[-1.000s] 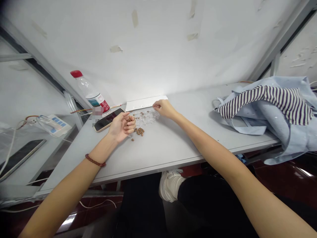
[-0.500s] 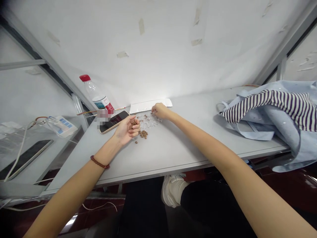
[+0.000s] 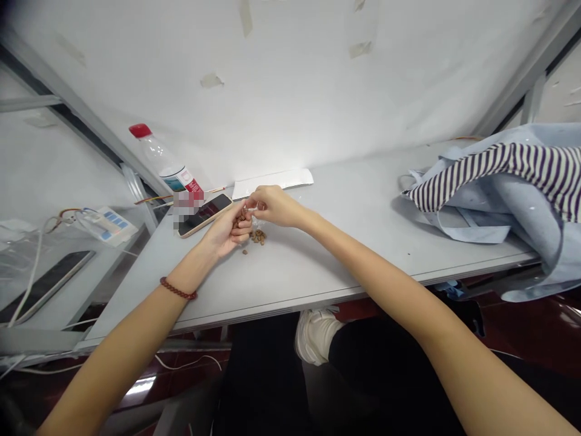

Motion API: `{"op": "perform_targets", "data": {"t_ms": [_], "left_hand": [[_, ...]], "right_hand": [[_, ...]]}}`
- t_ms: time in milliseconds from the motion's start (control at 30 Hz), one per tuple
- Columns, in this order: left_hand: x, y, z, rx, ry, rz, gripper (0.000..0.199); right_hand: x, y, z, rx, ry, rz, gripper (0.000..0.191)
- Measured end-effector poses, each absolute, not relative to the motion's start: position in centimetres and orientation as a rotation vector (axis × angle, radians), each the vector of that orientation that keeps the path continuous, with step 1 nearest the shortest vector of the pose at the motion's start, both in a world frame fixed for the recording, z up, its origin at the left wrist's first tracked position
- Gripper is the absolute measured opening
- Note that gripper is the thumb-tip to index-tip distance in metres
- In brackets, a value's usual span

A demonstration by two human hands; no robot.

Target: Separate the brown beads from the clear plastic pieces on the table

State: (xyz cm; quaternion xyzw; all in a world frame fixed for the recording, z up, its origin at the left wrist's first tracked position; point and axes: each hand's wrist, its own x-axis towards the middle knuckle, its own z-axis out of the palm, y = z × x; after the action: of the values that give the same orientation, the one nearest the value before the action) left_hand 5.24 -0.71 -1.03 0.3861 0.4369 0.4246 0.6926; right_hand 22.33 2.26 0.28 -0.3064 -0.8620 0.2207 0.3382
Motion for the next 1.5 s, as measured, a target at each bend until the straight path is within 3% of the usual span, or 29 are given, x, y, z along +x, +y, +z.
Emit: {"op": "perform_targets", "data": {"t_ms": [267, 433, 733, 833, 900, 1000, 1167, 1500], "left_hand": [[5.7, -1.5, -1.1, 1.059, 1.094, 1.081, 0.037], [5.8, -1.6, -0.6, 0.988, 1.140, 1.130, 0.033], [5.3, -1.0, -0.7, 0.906, 1.098, 0.978, 0.030], [5.4, -1.2, -0.5, 0.880, 1.114, 0.984, 0.030], [5.4, -1.2, -0.4, 0.876, 1.115, 0.999, 0.030], [5.3, -1.1, -0.5, 0.877, 1.100, 0.995, 0.029], [5.2, -0.9, -0.9, 0.838, 1.070, 0.981, 0.027], [5.1, -0.8, -1.1, 0.847, 1.069, 0.962, 0.026]], "right_hand": [[22.8, 2.8, 0.0, -0.933, -2.351, 0.399, 0.022], [25.9, 5.4, -0.7, -1.250, -2.326, 0.206, 0.022], [30.9, 7.5, -1.3, -1.594, -2.197, 0.556, 0.015], [32.2, 7.7, -0.3, -1.766, -2.315, 0.558, 0.038], [32.7, 7.6, 0.4, -1.847, -2.477, 0.695, 0.039], [32.3, 6.9, 0.9, -1.781, -2.589, 0.871, 0.021], [28.8, 5.6, 0.4, -1.602, -2.344, 0.788, 0.006], [26.6, 5.3, -0.9, -1.276, -2.090, 0.432, 0.013]]}}
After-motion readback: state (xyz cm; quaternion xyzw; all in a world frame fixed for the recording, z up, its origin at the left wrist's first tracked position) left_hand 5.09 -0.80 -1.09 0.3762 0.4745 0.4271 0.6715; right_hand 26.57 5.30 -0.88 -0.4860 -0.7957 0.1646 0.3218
